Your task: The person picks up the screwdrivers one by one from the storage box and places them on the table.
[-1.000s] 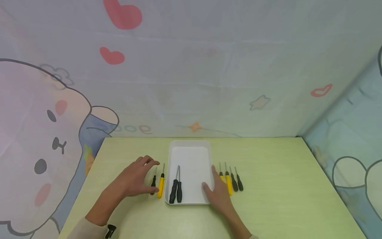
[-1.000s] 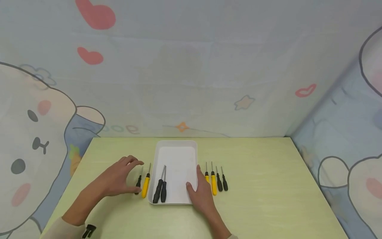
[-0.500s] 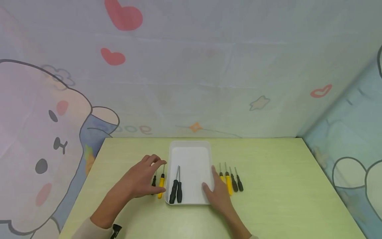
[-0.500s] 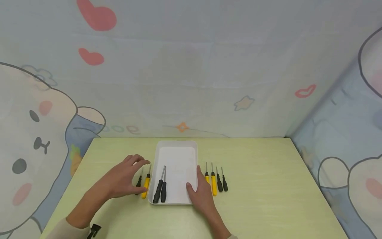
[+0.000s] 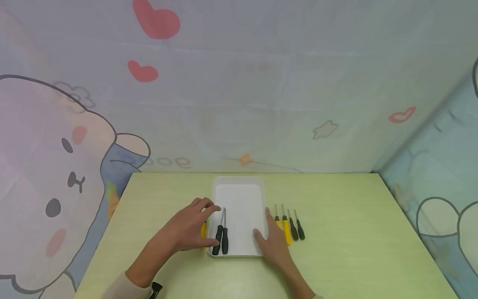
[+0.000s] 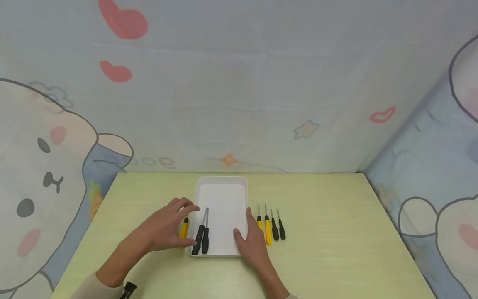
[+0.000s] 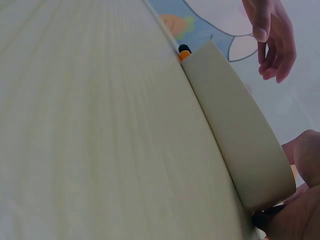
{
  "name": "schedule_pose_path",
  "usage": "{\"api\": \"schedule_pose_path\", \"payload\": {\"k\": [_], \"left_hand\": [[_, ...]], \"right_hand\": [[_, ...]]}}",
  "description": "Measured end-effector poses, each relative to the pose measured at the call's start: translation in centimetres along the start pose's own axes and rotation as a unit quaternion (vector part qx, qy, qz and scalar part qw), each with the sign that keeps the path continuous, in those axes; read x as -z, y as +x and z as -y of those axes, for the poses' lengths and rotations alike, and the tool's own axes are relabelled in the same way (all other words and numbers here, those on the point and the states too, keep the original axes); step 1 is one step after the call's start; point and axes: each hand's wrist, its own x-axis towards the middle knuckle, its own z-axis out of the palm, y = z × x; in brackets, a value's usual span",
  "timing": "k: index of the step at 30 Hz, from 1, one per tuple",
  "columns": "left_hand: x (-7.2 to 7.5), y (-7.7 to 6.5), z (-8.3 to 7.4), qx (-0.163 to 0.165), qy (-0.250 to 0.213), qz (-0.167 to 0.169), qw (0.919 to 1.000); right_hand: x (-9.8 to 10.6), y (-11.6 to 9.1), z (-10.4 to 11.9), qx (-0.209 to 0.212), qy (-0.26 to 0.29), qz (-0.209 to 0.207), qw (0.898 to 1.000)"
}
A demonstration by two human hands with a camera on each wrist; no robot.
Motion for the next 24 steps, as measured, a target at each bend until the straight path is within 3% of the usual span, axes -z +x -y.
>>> {"api": "schedule_pose_path", "payload": {"k": [24], "left_hand": [[-2.6,1.5,-1.2,-0.005,0.02,0.024,0.9995]], "right_hand": [[0.0,0.0,0.1,0.0,0.003,-0.006,1.0]]}}
